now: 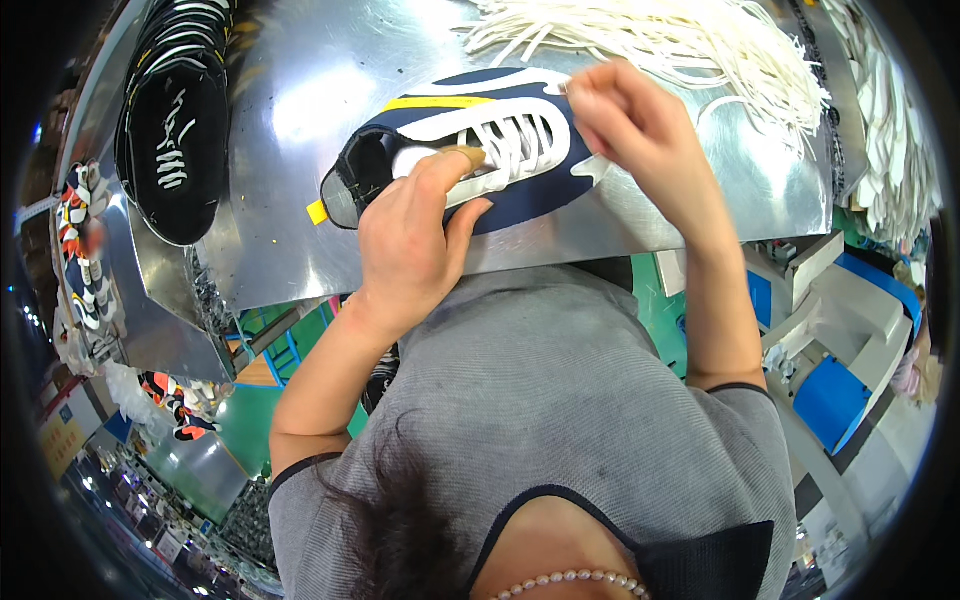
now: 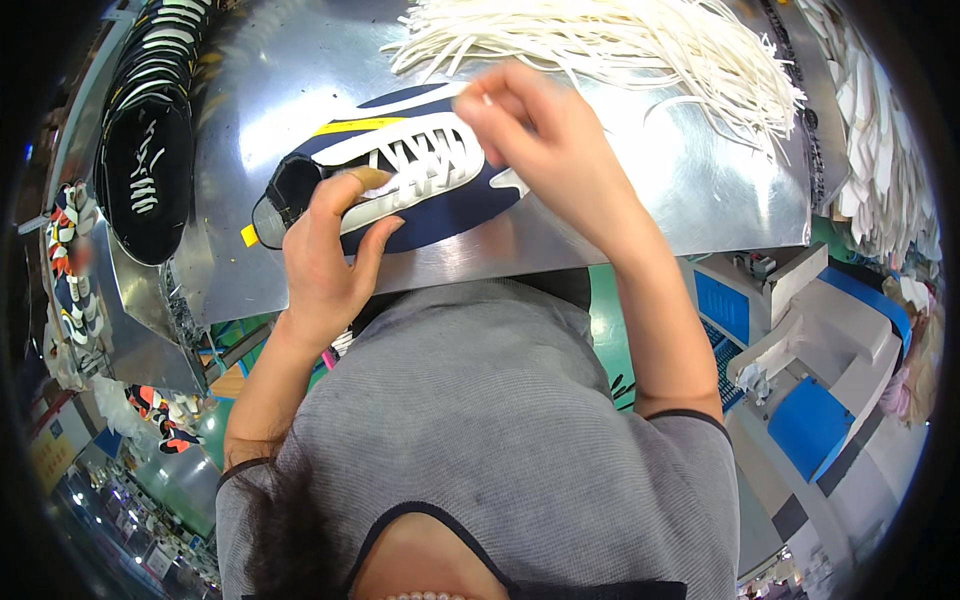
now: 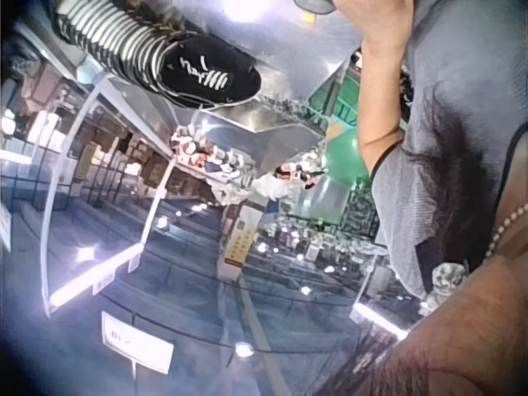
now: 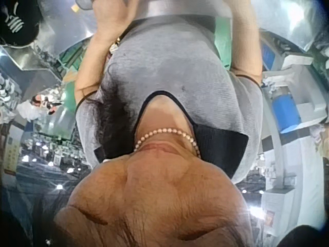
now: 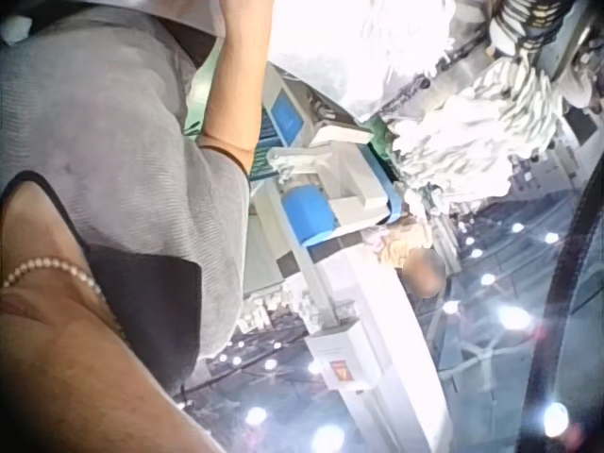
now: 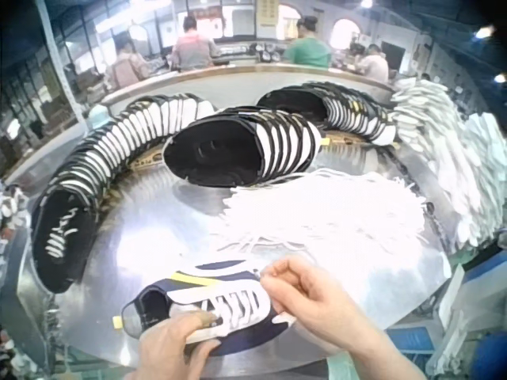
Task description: The person laces a blue and white shoe upper by threading a white lace through the eyelets by hand.
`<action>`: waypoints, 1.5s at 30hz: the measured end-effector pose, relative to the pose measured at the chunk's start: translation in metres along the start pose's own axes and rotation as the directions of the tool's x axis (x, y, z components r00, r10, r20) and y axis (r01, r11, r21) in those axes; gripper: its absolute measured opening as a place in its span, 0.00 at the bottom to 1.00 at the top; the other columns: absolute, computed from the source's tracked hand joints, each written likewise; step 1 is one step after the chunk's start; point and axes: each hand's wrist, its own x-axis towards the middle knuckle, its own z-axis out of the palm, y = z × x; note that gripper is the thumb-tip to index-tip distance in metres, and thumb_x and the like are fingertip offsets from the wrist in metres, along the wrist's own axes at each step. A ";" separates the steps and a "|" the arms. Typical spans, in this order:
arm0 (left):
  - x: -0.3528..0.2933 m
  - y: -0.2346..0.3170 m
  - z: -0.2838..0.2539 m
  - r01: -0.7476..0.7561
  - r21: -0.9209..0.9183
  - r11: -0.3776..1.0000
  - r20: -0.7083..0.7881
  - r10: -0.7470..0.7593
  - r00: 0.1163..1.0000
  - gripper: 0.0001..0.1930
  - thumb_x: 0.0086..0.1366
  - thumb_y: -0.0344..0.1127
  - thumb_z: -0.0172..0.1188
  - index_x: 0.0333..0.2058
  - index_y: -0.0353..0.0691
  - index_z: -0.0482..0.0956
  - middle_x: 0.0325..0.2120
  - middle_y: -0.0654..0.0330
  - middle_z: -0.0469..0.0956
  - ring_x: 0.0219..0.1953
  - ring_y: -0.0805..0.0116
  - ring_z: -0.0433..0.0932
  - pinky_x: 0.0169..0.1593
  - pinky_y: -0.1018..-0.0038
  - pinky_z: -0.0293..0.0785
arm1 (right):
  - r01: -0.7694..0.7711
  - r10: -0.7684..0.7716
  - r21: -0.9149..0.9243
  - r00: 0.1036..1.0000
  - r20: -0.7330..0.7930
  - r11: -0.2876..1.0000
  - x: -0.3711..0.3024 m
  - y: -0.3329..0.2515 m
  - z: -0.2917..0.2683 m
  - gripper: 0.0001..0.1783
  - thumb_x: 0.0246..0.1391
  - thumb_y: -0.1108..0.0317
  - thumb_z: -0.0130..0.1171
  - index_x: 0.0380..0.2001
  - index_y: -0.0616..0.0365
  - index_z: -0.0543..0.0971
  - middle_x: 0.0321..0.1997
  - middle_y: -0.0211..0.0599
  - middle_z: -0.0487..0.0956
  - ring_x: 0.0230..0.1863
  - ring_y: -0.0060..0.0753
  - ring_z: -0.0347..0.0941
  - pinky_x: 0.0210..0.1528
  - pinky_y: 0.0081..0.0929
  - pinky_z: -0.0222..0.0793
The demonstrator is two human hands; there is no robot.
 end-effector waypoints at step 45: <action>-0.012 0.005 -0.027 0.043 -0.036 0.998 0.216 -0.034 0.976 0.20 0.61 0.33 0.68 0.50 0.38 0.73 0.38 0.49 0.82 0.38 0.49 0.83 0.37 0.62 0.76 | 0.235 -0.238 -0.051 0.970 -0.054 0.971 -0.019 0.041 0.030 0.10 0.55 0.71 0.68 0.40 0.57 0.81 0.23 0.26 0.79 0.22 0.12 0.66 0.25 0.17 0.61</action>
